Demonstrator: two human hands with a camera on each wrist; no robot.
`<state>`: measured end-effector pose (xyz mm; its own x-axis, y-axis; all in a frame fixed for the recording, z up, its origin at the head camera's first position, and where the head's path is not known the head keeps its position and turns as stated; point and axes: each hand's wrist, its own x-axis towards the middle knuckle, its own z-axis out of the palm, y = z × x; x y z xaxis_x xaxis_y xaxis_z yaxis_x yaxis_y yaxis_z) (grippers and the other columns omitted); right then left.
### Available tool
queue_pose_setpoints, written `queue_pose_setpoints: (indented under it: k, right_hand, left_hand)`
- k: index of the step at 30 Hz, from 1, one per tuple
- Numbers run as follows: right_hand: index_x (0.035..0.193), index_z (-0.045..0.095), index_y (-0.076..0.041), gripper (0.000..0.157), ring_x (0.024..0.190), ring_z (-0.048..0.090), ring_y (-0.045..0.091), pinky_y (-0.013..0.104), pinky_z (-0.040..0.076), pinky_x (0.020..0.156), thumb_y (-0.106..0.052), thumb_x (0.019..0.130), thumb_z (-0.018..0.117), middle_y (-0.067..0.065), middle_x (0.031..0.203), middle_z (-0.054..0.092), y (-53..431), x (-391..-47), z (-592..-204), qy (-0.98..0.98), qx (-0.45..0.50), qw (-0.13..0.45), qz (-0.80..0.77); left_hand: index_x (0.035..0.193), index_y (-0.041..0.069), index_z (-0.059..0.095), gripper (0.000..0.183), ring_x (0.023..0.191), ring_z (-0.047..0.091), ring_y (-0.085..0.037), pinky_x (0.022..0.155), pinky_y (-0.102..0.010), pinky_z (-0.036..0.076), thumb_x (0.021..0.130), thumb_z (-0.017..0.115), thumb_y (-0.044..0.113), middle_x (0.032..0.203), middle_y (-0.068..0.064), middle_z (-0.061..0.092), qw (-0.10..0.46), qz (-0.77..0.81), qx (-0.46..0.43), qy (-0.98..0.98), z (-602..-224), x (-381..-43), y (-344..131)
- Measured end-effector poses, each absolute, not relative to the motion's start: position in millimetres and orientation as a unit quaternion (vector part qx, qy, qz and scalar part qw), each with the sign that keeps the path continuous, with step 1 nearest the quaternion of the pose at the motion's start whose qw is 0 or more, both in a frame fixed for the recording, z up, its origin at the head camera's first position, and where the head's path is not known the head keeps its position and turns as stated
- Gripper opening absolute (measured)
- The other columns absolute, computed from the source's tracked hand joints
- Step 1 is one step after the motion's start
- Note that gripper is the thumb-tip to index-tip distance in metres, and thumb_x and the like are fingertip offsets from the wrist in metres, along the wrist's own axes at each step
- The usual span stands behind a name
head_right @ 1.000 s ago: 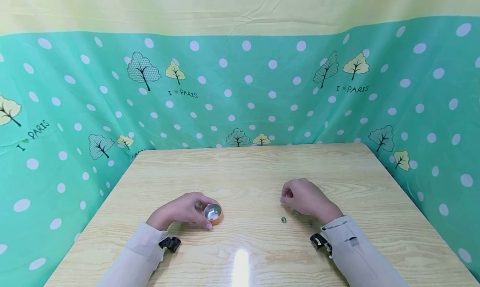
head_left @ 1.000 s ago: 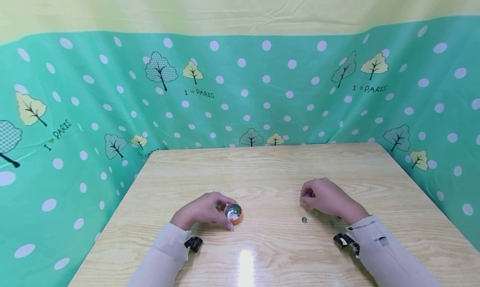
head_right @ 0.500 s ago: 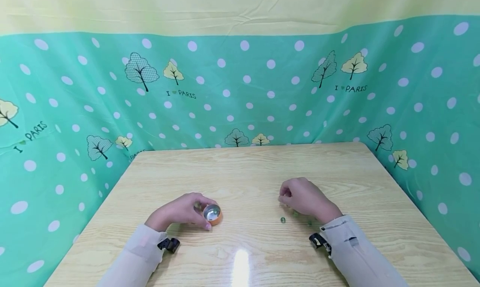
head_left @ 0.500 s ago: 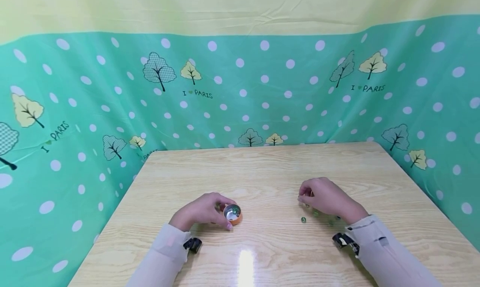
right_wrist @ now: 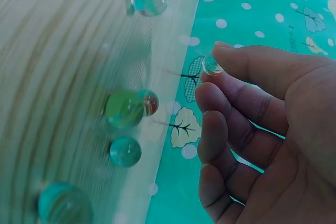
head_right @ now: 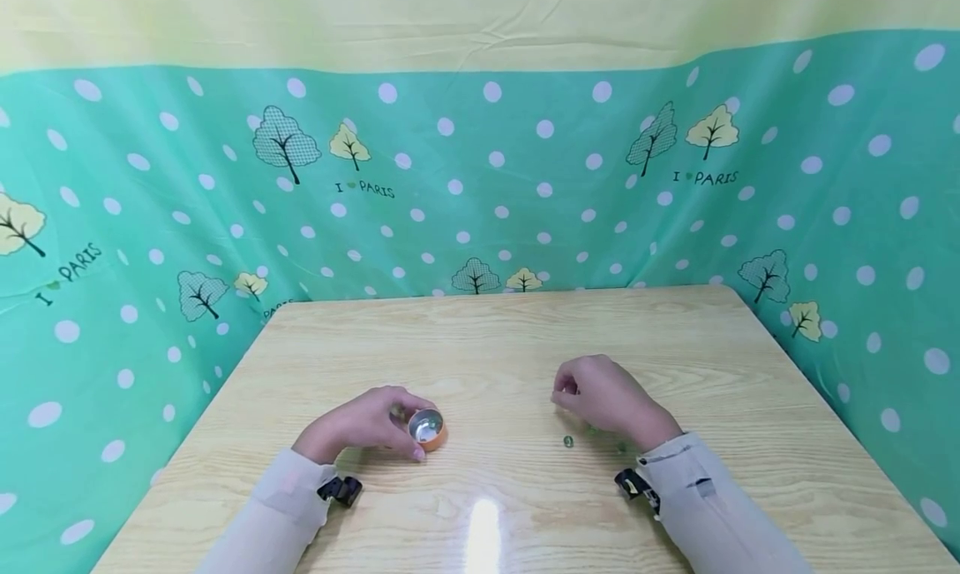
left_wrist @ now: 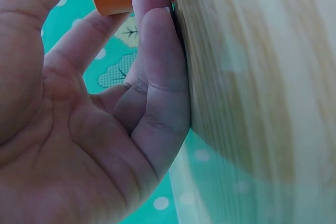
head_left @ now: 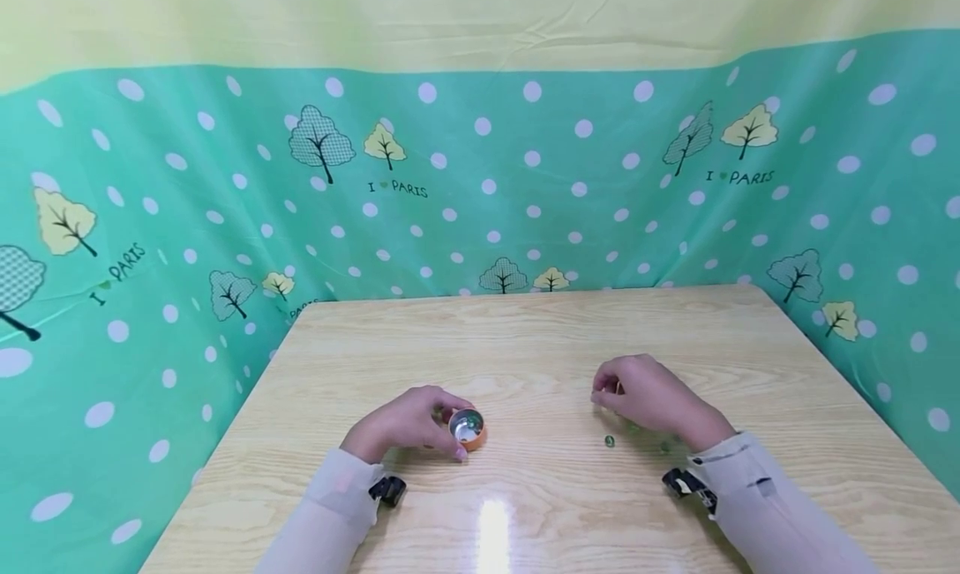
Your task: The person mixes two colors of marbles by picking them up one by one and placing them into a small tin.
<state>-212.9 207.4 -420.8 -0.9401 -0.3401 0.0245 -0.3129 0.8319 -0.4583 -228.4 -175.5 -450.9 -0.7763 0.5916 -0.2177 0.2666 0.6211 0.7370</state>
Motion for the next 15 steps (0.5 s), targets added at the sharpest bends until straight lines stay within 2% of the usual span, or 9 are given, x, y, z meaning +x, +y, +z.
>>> queue_pose_setpoints:
  k: [15]
  right_hand:
    - [0.086, 0.073, -0.025, 0.009, 0.071, 0.057, 0.007, 0.029, 0.049, 0.069, -0.026, 0.093, 0.079, -0.014, 0.077, 0.064, 181, -218, -420, 0.950, -0.206, 0.021, -0.232]
  left_hand:
    - [0.116, 0.034, 0.077, 0.048, 0.091, 0.055, -0.022, 0.070, -0.032, 0.047, 0.072, 0.096, 0.030, 0.100, 0.000, 0.071, 0.226, 0.358, 0.250, 0.871, -450, -227, -175]
